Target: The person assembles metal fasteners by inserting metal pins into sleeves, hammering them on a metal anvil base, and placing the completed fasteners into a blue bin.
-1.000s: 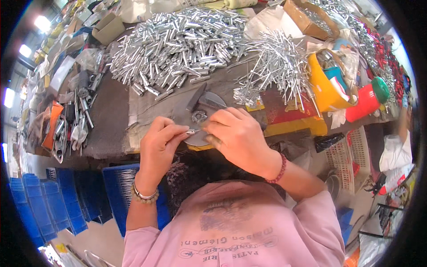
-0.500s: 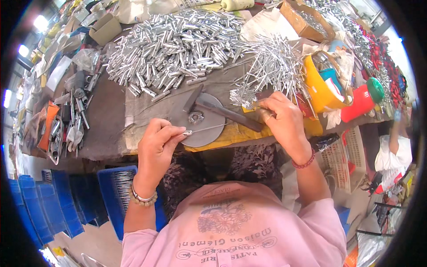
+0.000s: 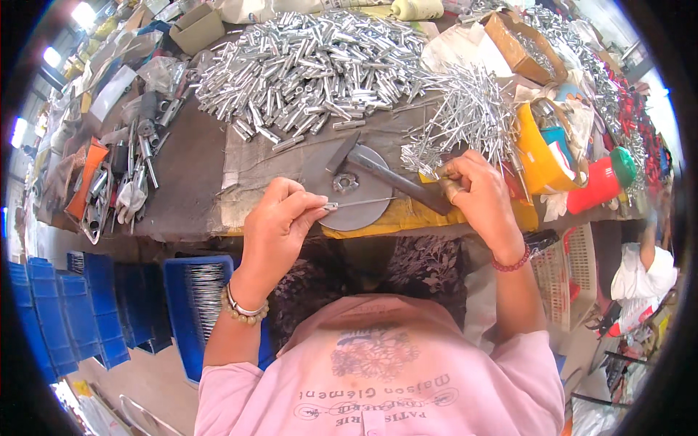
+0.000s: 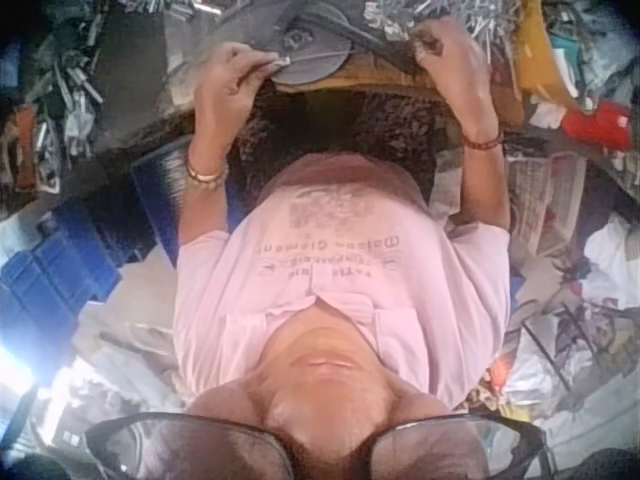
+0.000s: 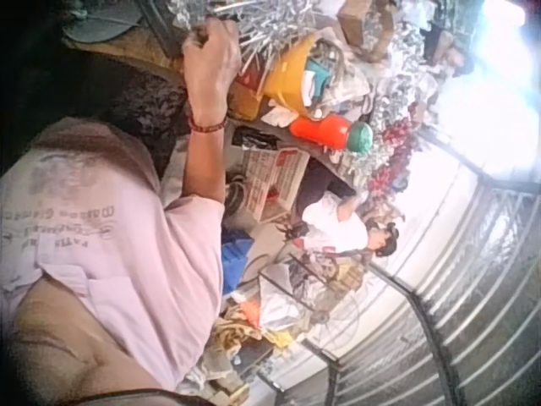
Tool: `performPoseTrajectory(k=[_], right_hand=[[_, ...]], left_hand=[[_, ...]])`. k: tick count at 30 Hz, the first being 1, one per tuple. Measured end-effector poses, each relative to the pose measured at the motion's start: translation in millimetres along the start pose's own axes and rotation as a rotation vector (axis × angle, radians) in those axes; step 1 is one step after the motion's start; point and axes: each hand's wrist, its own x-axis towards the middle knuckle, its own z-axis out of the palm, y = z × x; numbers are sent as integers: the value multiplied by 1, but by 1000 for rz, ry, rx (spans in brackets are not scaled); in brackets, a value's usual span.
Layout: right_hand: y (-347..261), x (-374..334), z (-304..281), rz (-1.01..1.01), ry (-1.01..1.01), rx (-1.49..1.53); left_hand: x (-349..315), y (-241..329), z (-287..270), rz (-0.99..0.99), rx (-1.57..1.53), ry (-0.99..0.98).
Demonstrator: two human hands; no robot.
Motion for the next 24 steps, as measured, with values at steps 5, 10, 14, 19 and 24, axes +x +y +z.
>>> performPoseTrajectory(k=[5,10,14,19,24], right_hand=[[2,2,3,14,10,62],[-14,-1,2,163,49,222],[-71,2,16,-86,58,527],[-99,9,63,-377,27,513],[-103,17,76,-449,-1,438]], left_hand=[[-1,-1,-1,-12,8,-7],[-2,-2,0,-2,19,0],[-2,-5,1,7,43,15],[0,-6,3,96,91,65],[-3,-5,0,46,46,32]])
